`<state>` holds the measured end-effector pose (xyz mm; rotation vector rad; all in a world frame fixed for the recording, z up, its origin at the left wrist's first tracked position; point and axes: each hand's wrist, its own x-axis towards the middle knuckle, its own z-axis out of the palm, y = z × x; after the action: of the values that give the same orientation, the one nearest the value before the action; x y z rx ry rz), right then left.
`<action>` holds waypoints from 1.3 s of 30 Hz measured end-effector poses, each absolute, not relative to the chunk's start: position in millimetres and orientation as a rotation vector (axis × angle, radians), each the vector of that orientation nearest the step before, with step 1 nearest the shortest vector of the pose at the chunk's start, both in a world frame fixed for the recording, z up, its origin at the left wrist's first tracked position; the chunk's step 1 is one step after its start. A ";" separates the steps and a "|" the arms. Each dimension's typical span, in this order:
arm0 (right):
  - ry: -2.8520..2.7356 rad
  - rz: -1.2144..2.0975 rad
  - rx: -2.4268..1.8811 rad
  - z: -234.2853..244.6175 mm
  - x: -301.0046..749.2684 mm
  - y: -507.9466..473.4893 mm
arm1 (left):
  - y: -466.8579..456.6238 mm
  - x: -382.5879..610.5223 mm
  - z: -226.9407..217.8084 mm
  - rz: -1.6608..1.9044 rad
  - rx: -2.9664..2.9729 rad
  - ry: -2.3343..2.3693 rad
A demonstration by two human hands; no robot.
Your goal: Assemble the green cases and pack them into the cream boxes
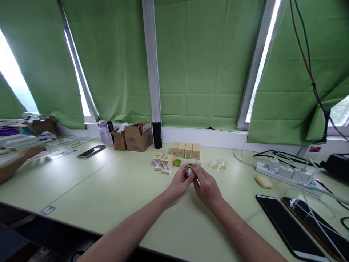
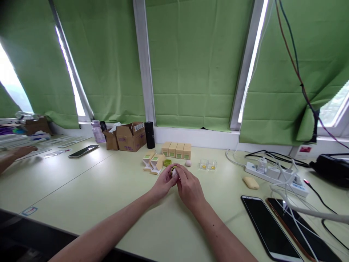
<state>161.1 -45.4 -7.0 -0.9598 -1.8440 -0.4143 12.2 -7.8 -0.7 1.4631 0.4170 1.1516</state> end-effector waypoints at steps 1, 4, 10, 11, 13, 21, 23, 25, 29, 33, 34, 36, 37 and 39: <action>-1.842 -0.414 -0.957 -7.3 160.7 -45.2 | -7.5 12.9 -0.7 1.155 1.457 0.418; -1.832 -0.416 -0.958 -8.2 160.1 -44.7 | -6.1 13.9 -1.6 1.140 1.432 0.408; -1.823 -0.431 -0.975 -8.7 159.5 -44.8 | -5.5 13.1 -2.4 1.132 1.420 0.383; -1.820 -0.431 -0.976 -8.7 159.3 -44.8 | -5.6 13.0 -2.1 1.135 1.420 0.385; -1.813 -0.439 -0.979 -8.8 158.7 -44.7 | -6.2 12.8 -1.4 1.139 1.419 0.392; -1.816 -0.463 -0.993 -8.8 158.5 -44.1 | -7.4 11.7 -0.5 1.135 1.458 0.412; -1.818 -0.465 -0.994 -8.4 158.4 -44.3 | -6.9 11.4 -1.3 1.134 1.486 0.419; -1.817 -0.469 -0.994 -8.1 158.2 -44.5 | -6.1 11.3 -2.3 1.139 1.508 0.419; -1.816 -0.476 -0.997 -8.2 158.0 -44.3 | -4.2 11.7 -4.1 1.155 1.517 0.417; -1.817 -0.477 -0.998 -9.1 158.1 -43.4 | -3.5 11.7 -4.6 1.158 1.525 0.418; -1.818 -0.478 -0.998 -9.2 158.1 -43.2 | -3.6 11.6 -4.4 1.158 1.527 0.423; -1.819 -0.476 -0.994 -9.1 158.4 -42.9 | -4.3 11.6 -3.7 1.161 1.531 0.433; -1.820 -0.467 -0.992 -8.8 158.6 -42.9 | -4.7 11.7 -3.4 1.163 1.532 0.436; -1.826 -0.424 -0.985 -8.3 159.2 -43.3 | -5.7 12.0 -3.0 1.161 1.529 0.437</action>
<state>159.2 -43.3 -8.3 -0.9853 -1.8256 -0.4241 12.0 -5.7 -3.0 1.5287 0.4368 1.1612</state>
